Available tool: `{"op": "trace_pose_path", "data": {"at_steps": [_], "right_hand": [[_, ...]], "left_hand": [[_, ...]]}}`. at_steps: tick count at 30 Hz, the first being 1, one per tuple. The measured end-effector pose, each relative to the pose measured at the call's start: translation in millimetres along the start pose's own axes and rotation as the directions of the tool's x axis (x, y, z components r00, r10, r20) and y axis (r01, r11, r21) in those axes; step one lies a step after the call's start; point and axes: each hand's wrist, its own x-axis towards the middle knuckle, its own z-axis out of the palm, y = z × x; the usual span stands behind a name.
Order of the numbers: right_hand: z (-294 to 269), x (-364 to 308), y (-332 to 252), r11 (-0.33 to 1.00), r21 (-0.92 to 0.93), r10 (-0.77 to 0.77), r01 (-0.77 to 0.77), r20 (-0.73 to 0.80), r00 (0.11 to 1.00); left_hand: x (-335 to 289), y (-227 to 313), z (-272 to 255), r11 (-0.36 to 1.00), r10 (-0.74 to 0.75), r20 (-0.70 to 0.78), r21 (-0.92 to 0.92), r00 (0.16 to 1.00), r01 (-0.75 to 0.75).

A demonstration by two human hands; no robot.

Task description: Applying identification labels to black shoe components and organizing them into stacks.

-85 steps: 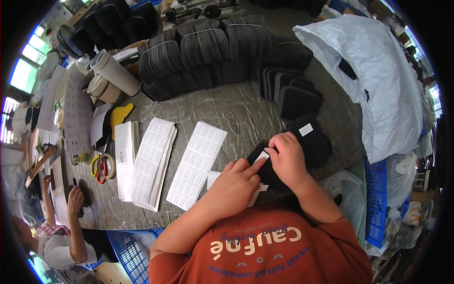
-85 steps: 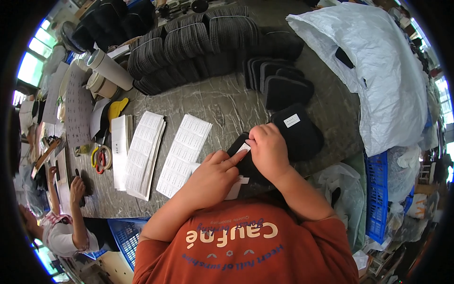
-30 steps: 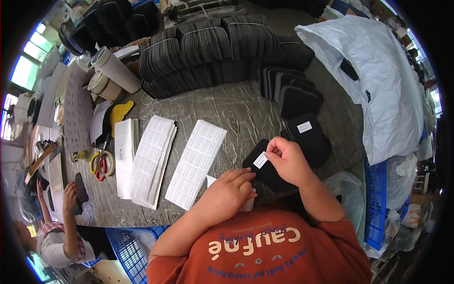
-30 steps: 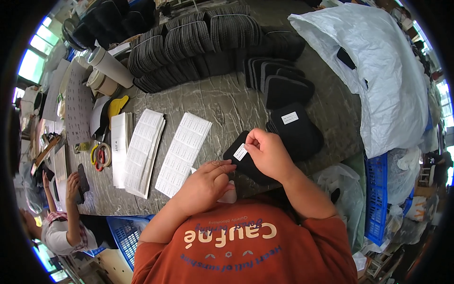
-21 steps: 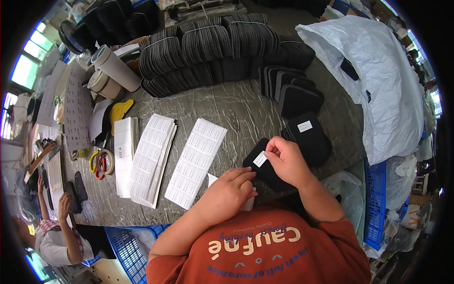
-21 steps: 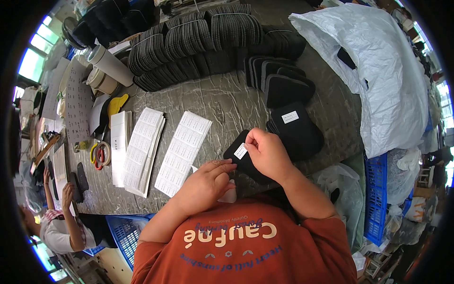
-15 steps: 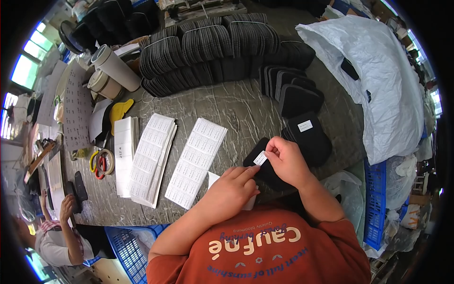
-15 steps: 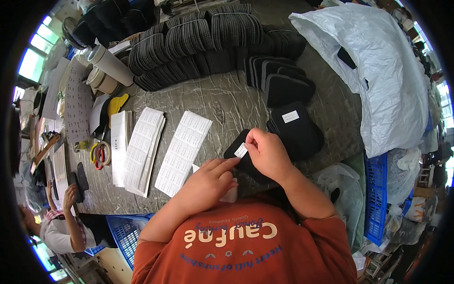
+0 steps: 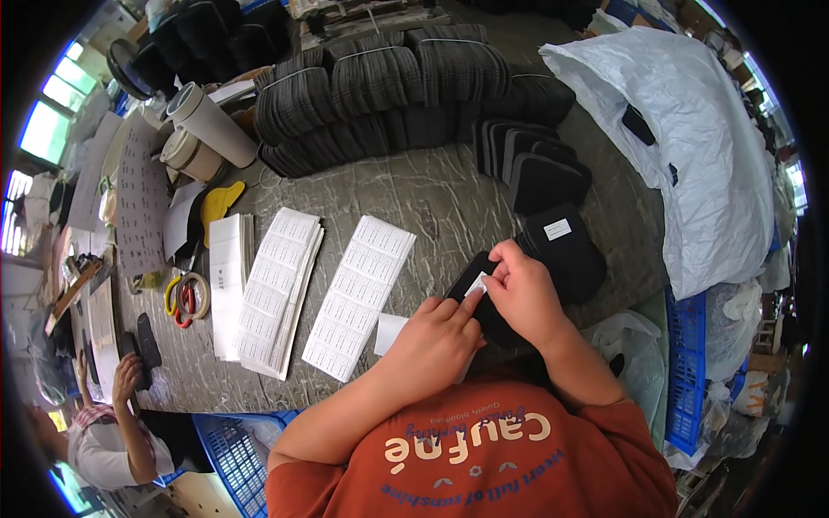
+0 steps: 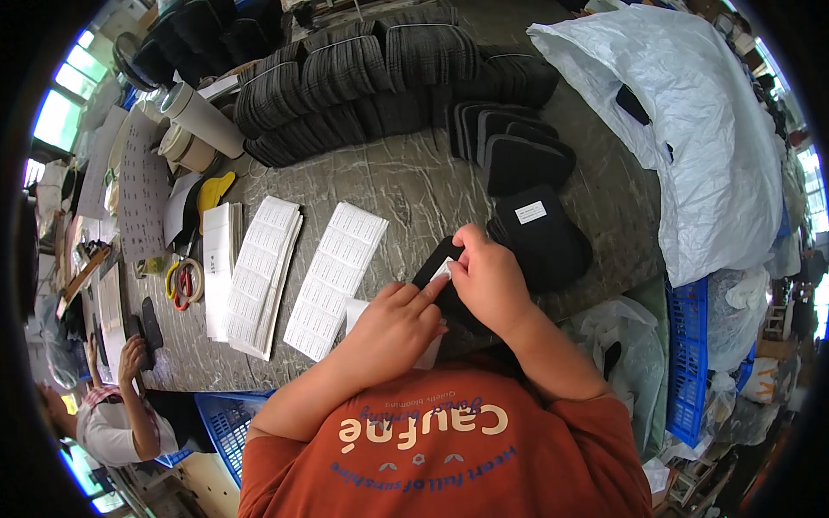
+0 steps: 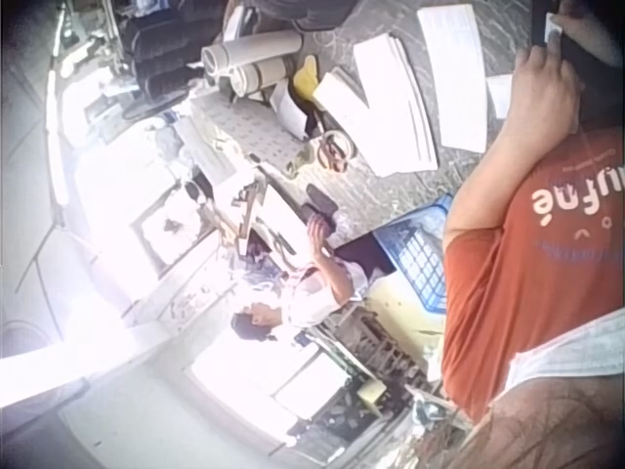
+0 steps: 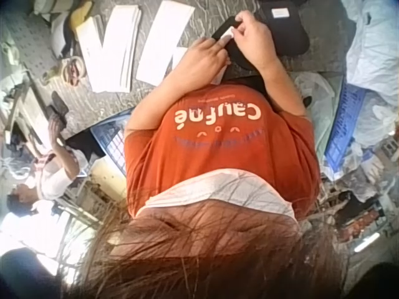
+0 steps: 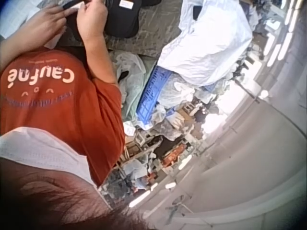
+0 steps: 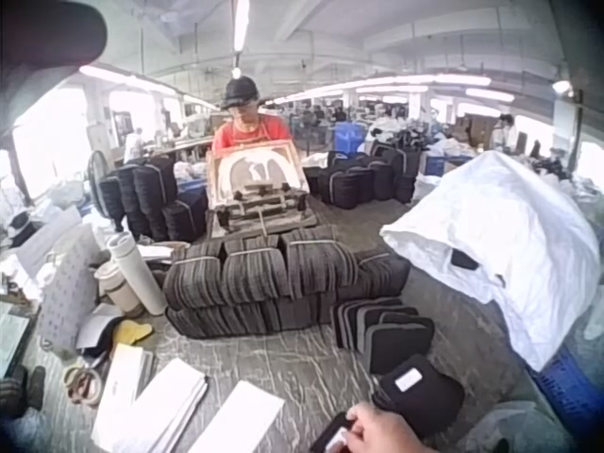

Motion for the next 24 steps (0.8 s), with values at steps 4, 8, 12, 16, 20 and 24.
{"op": "trace_pose_path", "data": {"at_steps": [4,8,12,16,20,24], "right_hand": [[5,-2,-1,0.917,-0.356,-0.252,0.181,-0.165,0.954],[8,-3,9,0.855,-0.448,-0.384,0.260,-0.210,0.899],[17,-9,19,0.929,-0.081,-0.363,0.362,-0.394,0.844],[-8,-14,5,0.936,-0.069,-0.321,0.345,-0.568,0.758],[-57,2,8,0.878,-0.444,-0.422,0.177,-0.545,0.725],[-57,-17,4,0.667,-0.741,-0.310,0.073,-0.187,0.932]], "left_hand": [[11,-6,8,1.000,-0.022,-0.003,0.014,1.000,0.022],[7,-16,5,0.995,-0.002,-0.017,-0.101,1.000,0.000],[-7,-20,3,0.935,-0.038,-0.169,-0.354,0.985,-0.024],[-14,-26,9,0.923,-0.062,-0.102,-0.385,0.993,0.018],[-9,-23,9,0.929,-0.056,-0.126,-0.369,0.990,0.006],[-4,-25,9,0.941,-0.097,-0.202,-0.336,0.975,0.024]]}}
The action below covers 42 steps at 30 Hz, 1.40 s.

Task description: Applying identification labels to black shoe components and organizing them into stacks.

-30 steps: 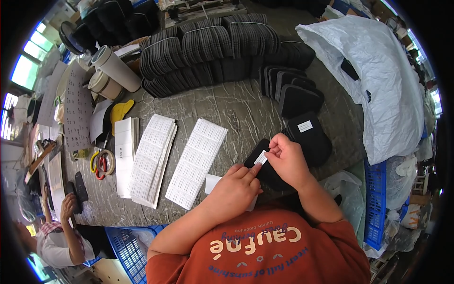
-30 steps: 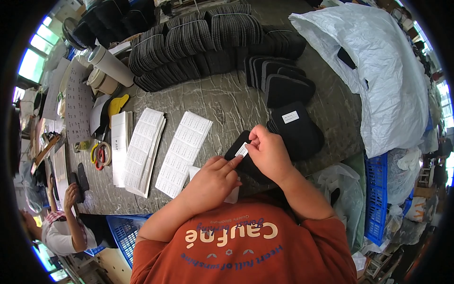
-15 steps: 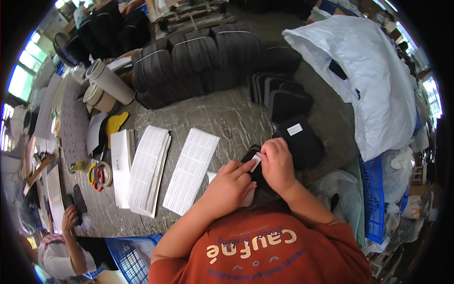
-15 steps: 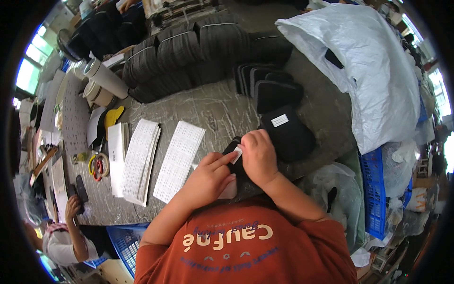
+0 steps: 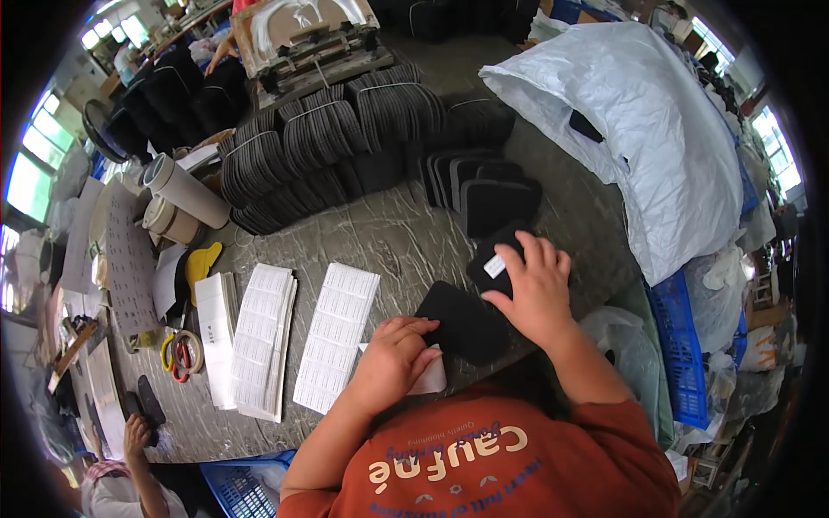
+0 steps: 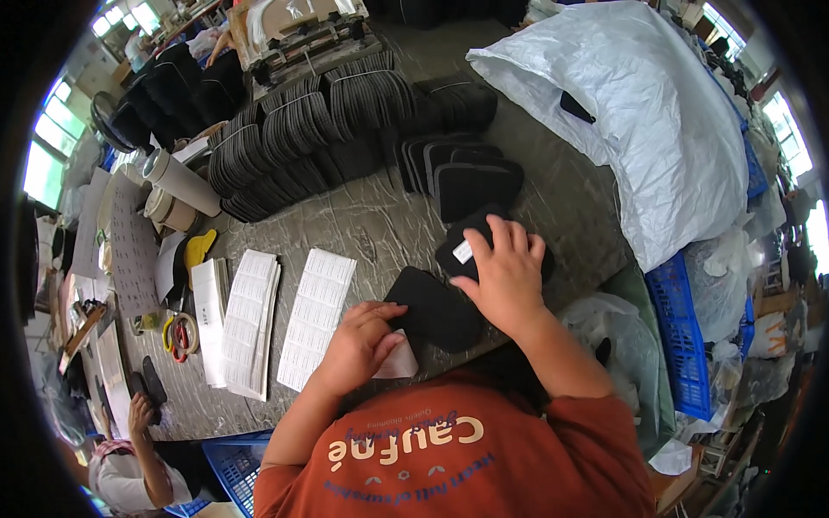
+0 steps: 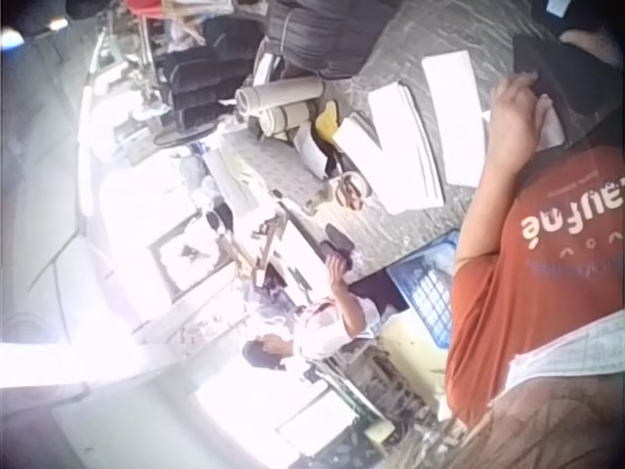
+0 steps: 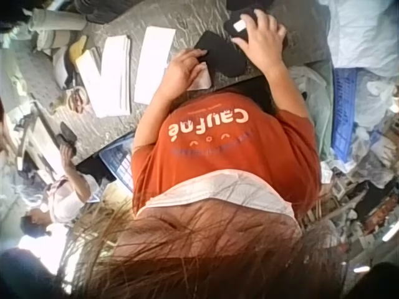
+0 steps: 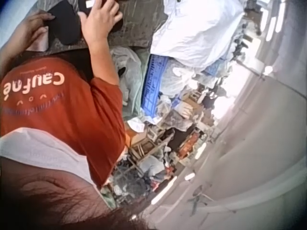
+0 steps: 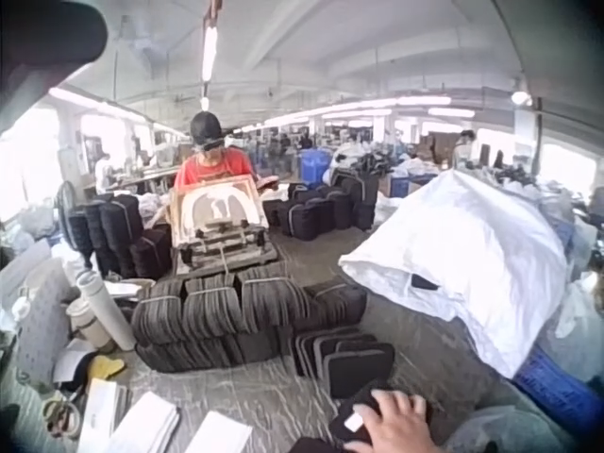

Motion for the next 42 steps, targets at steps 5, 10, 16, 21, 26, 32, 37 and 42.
{"op": "trace_pose_path", "data": {"at_steps": [5,10,16,21,26,32,37,42], "right_hand": [[5,-5,35,0.983,-0.165,0.087,-0.075,0.066,0.994],[-11,-10,-9,0.917,0.349,-0.163,0.191,-0.110,0.981],[5,-18,-65,0.399,0.888,-0.175,-0.229,0.319,0.932],[14,-12,-64,0.204,0.913,-0.134,-0.353,0.384,0.914],[15,-11,-66,0.205,0.864,-0.110,-0.460,0.487,0.866],[15,-14,-66,0.190,0.838,-0.073,-0.512,0.532,0.844],[20,-18,-64,0.364,0.802,-0.083,-0.474,0.535,0.841],[19,-14,-70,0.188,0.881,-0.020,-0.434,0.446,0.895]], "left_hand": [[-6,-4,5,0.982,-0.170,-0.188,-0.109,0.967,0.152],[-4,3,-1,0.816,-0.571,-0.264,-0.292,0.778,0.499],[-3,3,-9,0.733,-0.631,-0.266,-0.512,0.729,0.448],[-3,11,-33,0.713,-0.567,-0.154,-0.584,0.809,0.388],[0,15,-46,0.756,-0.640,-0.080,-0.244,0.764,0.608],[-3,12,-33,0.826,-0.534,-0.242,-0.356,0.810,0.438],[-6,17,-39,0.783,-0.622,-0.212,-0.196,0.754,0.590],[-12,17,-33,0.782,-0.621,-0.281,-0.279,0.731,0.557]]}}
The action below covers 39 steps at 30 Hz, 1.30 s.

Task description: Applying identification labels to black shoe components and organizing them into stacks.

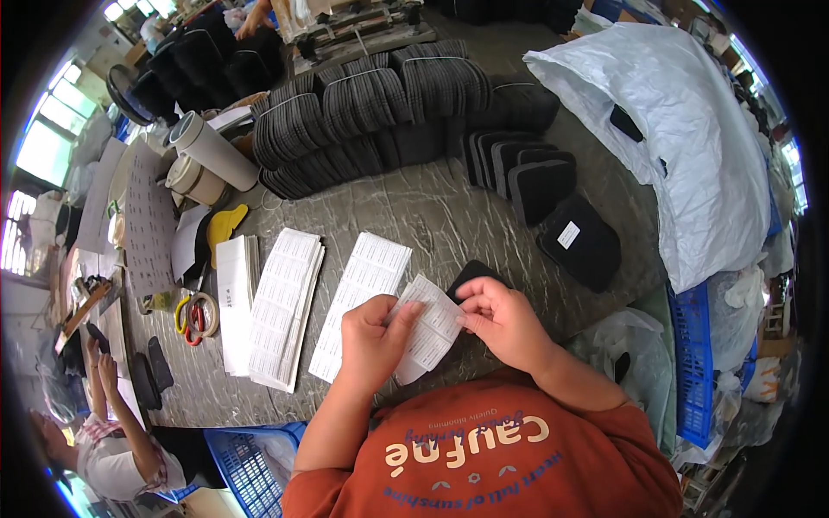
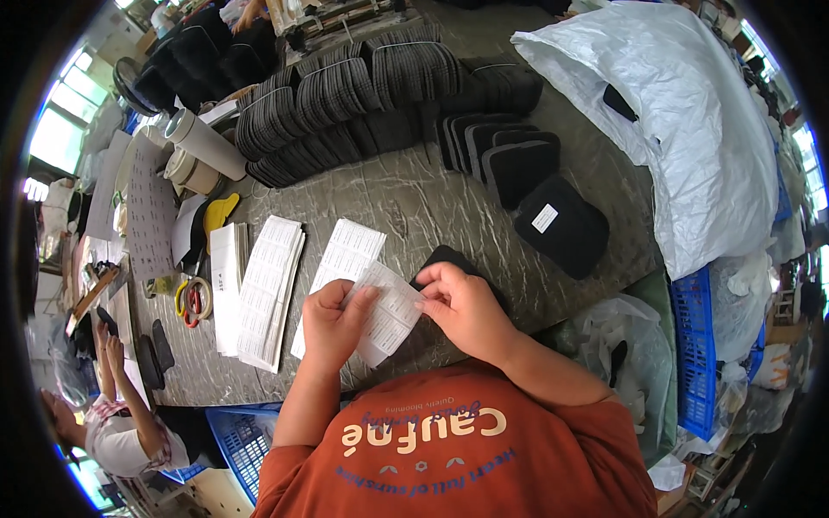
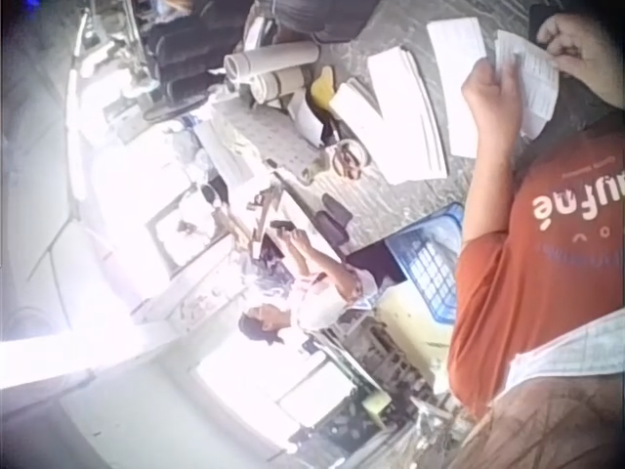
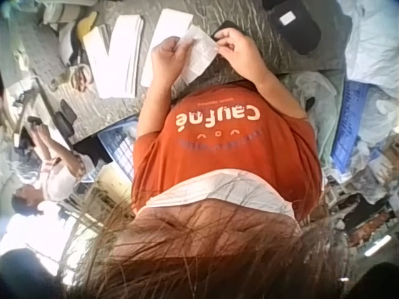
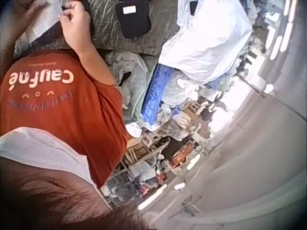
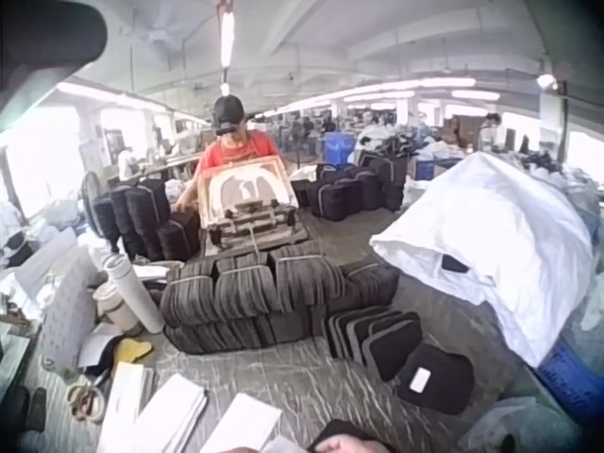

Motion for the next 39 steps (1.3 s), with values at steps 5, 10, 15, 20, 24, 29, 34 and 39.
{"op": "trace_pose_path", "data": {"at_steps": [5,10,15,20,24,29,34,39], "right_hand": [[-7,4,13,0.987,-0.036,-0.157,0.157,0.015,0.988],[-36,17,-6,0.989,-0.108,-0.113,0.100,-0.130,0.985],[-39,23,9,0.974,-0.225,0.009,-0.023,-0.062,0.998],[-33,24,16,0.938,-0.347,-0.010,-0.019,-0.083,0.996],[-34,25,17,0.923,-0.385,-0.007,-0.019,-0.066,0.998],[-34,26,20,0.910,-0.415,-0.028,0.001,-0.059,0.998],[-33,27,19,0.897,-0.442,-0.037,0.009,-0.055,0.998],[-34,28,30,0.925,-0.379,-0.076,0.026,-0.116,0.990]], "left_hand": [[2,-1,2,0.998,-0.049,-0.044,-0.051,0.998,0.046],[-5,-4,-8,0.884,0.342,0.409,0.164,0.846,-0.437],[-10,2,15,0.733,0.510,0.551,0.125,0.661,-0.669],[-13,-4,20,0.725,0.491,0.562,0.160,0.665,-0.670],[-12,-4,19,0.726,0.493,0.564,0.153,0.662,-0.670],[-13,-4,20,0.741,0.475,0.575,0.147,0.666,-0.655],[-10,0,23,0.735,0.470,0.580,0.160,0.665,-0.659],[-9,-3,31,0.633,0.506,0.598,0.232,0.622,-0.738]]}}
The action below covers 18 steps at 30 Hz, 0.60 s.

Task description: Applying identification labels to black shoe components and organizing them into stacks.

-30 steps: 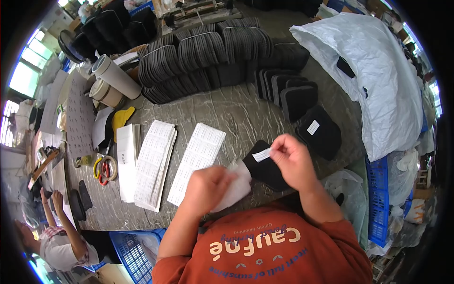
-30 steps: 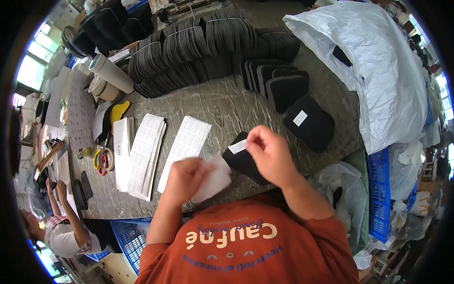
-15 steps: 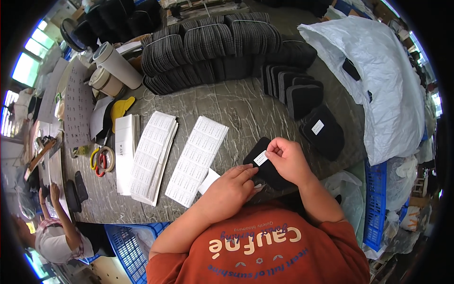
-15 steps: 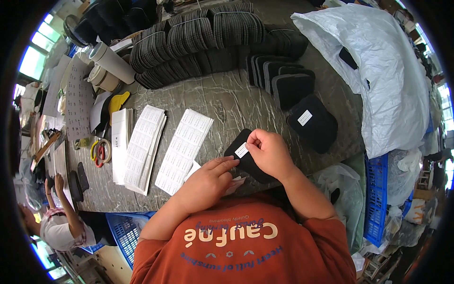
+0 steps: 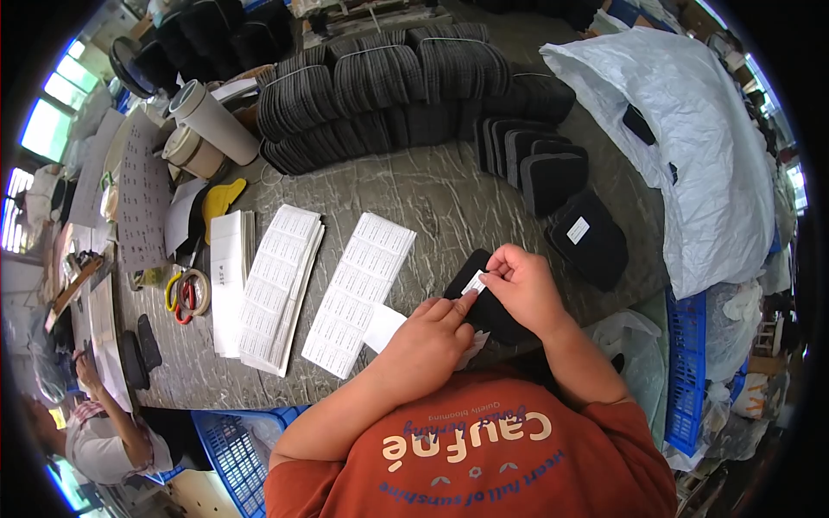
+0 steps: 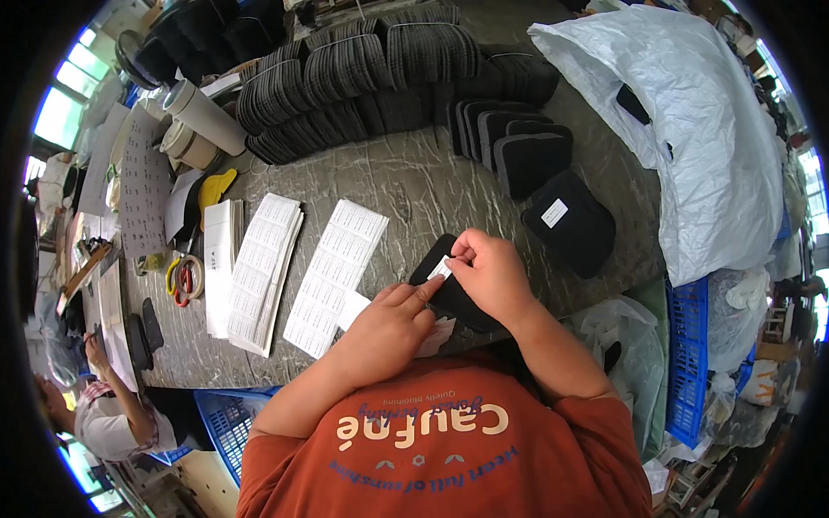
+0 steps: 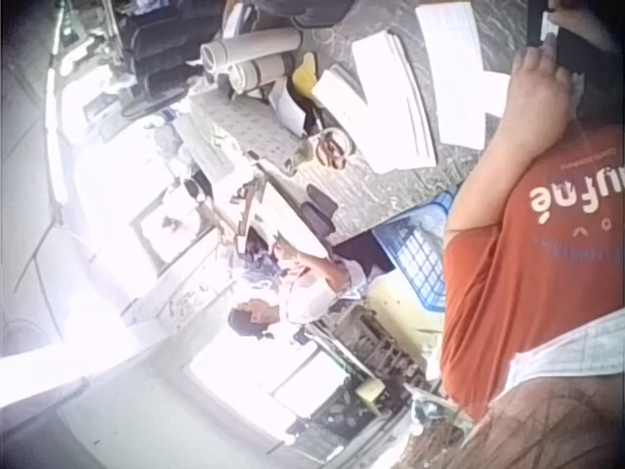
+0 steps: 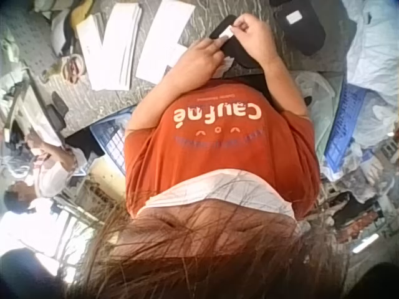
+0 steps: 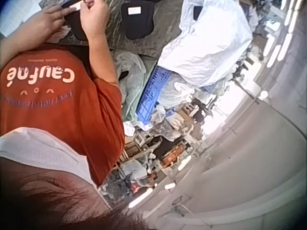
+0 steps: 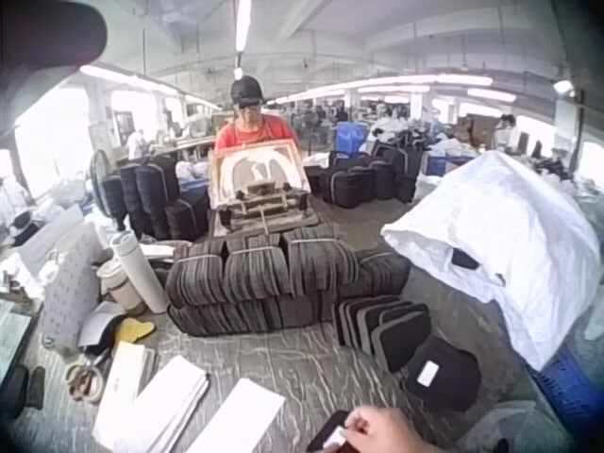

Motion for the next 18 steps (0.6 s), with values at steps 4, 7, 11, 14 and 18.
{"op": "trace_pose_path", "data": {"at_steps": [4,7,11,14,18], "right_hand": [[3,-1,0,0.999,-0.024,0.027,-0.028,-0.031,0.999],[4,1,-5,0.990,-0.140,-0.034,0.021,-0.094,0.995],[4,6,2,0.853,-0.422,-0.409,0.307,-0.177,0.895],[3,3,8,0.876,-0.387,-0.383,0.287,-0.198,0.902],[-13,2,4,0.974,-0.164,-0.197,0.159,-0.250,0.948]], "left_hand": [[3,4,2,0.998,-0.002,-0.006,0.058,1.000,0.002],[11,6,1,0.992,-0.066,0.059,0.110,0.996,0.059],[17,1,1,0.989,-0.059,0.061,0.136,0.996,0.050],[11,-2,-3,0.998,-0.057,0.107,0.040,0.993,0.053],[-6,-9,0,0.997,-0.041,0.054,-0.058,0.998,0.044]]}}
